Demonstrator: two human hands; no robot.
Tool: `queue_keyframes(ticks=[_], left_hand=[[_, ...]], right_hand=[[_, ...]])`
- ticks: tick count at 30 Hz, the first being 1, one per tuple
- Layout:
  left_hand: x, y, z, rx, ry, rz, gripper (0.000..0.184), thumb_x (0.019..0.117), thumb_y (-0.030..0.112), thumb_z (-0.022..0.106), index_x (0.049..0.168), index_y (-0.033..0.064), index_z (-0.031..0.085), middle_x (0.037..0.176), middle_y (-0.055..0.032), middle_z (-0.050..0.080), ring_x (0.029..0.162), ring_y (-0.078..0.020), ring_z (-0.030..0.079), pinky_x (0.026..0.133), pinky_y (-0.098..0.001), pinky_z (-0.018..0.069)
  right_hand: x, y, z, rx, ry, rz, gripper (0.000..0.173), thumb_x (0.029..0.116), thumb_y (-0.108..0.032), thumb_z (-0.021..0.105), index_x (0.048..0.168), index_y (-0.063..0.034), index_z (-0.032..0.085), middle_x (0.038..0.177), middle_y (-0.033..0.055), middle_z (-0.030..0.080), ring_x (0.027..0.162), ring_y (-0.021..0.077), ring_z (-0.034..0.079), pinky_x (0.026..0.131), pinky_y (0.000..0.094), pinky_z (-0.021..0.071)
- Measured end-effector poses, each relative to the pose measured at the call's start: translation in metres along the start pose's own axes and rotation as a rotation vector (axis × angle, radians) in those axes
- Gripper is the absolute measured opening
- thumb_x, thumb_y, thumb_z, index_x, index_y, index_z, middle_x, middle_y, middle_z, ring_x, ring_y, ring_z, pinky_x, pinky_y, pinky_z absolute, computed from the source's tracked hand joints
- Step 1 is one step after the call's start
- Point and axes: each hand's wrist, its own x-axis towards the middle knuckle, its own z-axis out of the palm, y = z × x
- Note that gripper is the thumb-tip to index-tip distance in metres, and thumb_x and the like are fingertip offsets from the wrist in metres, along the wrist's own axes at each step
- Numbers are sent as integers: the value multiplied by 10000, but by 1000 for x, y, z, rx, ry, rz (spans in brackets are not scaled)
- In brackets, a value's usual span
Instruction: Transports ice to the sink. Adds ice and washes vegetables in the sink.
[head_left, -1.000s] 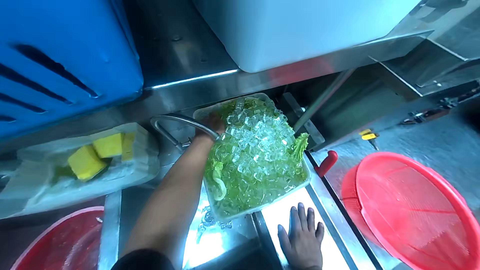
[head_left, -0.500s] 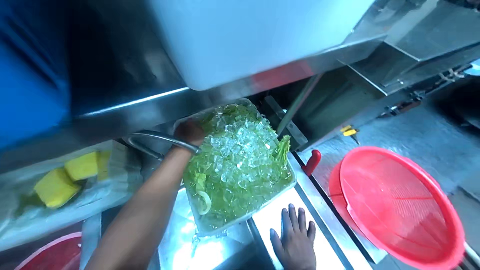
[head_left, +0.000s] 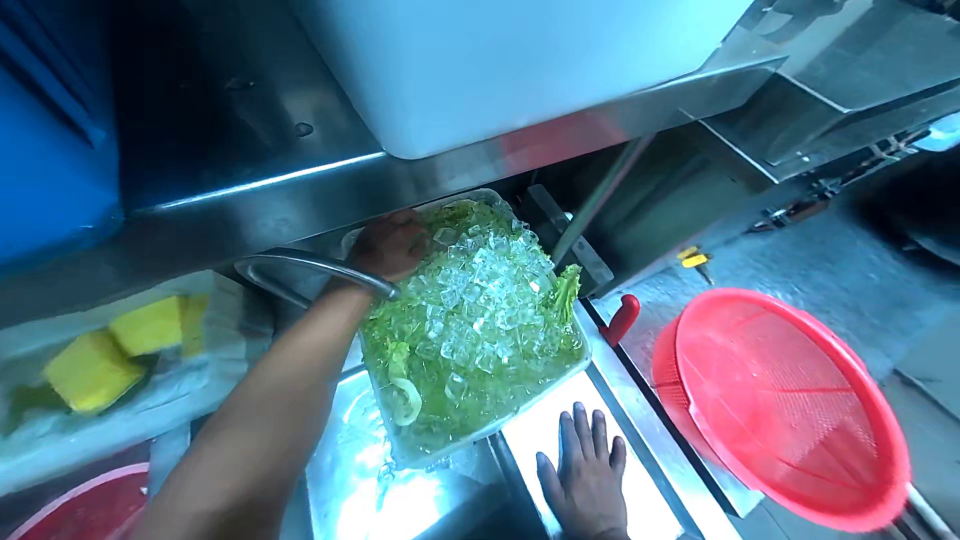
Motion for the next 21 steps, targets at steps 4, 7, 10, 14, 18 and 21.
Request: queue_keyframes(ticks=[4,7,10,14,18,21], left_hand=[[-10,3,0,41,-105,-215,411,1098,323,438,1222,36,703,1318,-180,662,1300,-349,588,1115,-554,441],[-6,18,-1,20,-261,-422,484,1109,338,363,1181,-22,679,1257,-256,654,1238,-429,602,1039,-628,459],[2,19,-2,-7,-383,-437,484,1108,311,372,1138,-61,681,1234,-292,650,1227,-455,600,1015,-654,457],[13,14,-3,-23,-516,-418,407,1082,242,436,1105,-82,681,1184,-307,660,1165,-478,617,962,-699,452],[10,-6,0,-258,-428,-568,542,1064,444,451,1206,-28,678,1234,-285,659,1198,-450,611,992,-712,435],[5,-6,-7,-575,-341,-749,494,978,478,571,1215,56,671,1145,-177,674,1045,-300,639,902,-560,510]], right_hand=[[2,0,0,-2,8,-1,898,900,-785,263,1531,-196,508,1647,61,387,1545,366,275,1173,698,213],[1,0,-1,2,12,-9,905,899,-791,257,1539,-198,498,1653,59,376,1549,367,266,1181,694,203],[1,0,-2,1,17,-12,907,898,-793,262,1534,-193,504,1647,70,386,1544,373,277,1181,693,204],[-1,1,-2,0,5,-12,910,894,-795,266,1541,-195,493,1652,66,378,1546,370,271,1176,697,208],[0,1,-1,-6,-9,-13,909,893,-800,288,1547,-198,483,1660,59,364,1553,359,257,1175,701,203],[-1,0,-1,-9,-38,0,914,898,-796,273,1560,-196,466,1670,52,345,1561,356,237,1184,699,193]])
